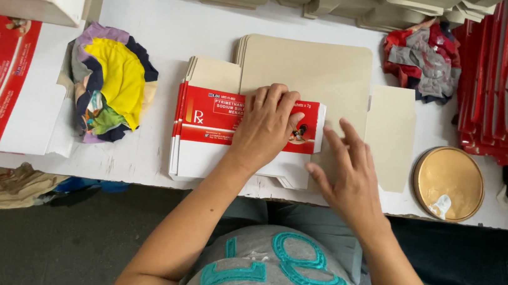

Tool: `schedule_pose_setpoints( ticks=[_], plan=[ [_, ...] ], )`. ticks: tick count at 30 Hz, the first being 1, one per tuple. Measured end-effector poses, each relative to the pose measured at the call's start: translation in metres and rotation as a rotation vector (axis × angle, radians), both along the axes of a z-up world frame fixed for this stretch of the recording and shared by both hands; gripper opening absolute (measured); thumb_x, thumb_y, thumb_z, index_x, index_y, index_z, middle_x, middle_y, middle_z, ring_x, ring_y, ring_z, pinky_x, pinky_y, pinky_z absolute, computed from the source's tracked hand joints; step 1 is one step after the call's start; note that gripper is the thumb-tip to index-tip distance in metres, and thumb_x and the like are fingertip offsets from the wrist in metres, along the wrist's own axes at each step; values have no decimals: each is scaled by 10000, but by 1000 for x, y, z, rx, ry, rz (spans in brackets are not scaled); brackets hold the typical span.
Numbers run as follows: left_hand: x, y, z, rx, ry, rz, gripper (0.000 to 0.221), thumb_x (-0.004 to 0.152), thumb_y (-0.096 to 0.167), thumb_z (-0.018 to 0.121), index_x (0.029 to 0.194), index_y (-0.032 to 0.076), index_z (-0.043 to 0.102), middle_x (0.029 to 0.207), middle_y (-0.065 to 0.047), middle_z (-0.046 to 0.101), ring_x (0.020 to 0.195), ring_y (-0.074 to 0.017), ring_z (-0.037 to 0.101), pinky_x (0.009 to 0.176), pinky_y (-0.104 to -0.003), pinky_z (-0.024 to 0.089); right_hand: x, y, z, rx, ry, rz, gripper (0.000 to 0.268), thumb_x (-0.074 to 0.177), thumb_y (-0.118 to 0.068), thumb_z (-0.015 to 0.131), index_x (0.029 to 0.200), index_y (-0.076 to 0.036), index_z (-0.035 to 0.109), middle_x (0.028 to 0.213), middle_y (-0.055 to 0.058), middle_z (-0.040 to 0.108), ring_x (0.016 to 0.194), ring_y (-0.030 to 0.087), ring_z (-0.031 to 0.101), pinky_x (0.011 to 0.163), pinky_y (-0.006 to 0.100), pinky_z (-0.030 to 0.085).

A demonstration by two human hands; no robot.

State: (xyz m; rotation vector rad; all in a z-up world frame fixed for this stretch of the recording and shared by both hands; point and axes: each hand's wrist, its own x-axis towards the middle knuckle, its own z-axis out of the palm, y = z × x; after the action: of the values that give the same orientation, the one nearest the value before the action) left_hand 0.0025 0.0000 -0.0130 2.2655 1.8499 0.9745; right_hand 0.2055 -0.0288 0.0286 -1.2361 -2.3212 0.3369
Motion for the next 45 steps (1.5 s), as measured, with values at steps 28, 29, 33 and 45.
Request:
schedule_pose_setpoints(
  ticks=[28, 29, 33, 45],
  plan=[
    [-2, -1, 0, 27, -50, -1, 281, 1000, 243, 655, 1203, 48, 653, 1171, -91, 608, 1174, -277, 559, 1063, -459, 444, 60, 25, 46, -65, -103, -485, 649, 981, -195, 719, 1537, -61, 412, 1234, 189, 716, 985, 335, 736, 806, 439, 574],
    [-2, -2, 1, 27, -73, -4, 273, 1000, 239, 666, 1191, 45, 669, 1161, -82, 611, 1163, -269, 566, 1058, -450, 450, 66, 27, 43, -58, -131, -469, 670, 975, -175, 732, 1546, -57, 404, 1185, 192, 732, 935, 341, 735, 776, 442, 570],
    [-3, -2, 4, 29, -83, 3, 253, 980, 227, 691, 1143, 35, 703, 1128, -67, 613, 1138, -262, 573, 1041, -432, 461, 56, 23, 57, -163, -147, -490, 685, 998, -149, 723, 1603, -105, 405, 1157, 142, 774, 848, 319, 739, 755, 435, 566],
    [-2, -2, 6, 56, -87, -3, 252, 958, 219, 716, 1134, 39, 716, 1125, -73, 617, 1125, -276, 572, 1025, -441, 457, 44, 28, 80, -157, -262, -535, 807, 973, -119, 761, 1646, -193, 322, 1170, 194, 747, 915, 352, 747, 752, 442, 587]
  ],
)
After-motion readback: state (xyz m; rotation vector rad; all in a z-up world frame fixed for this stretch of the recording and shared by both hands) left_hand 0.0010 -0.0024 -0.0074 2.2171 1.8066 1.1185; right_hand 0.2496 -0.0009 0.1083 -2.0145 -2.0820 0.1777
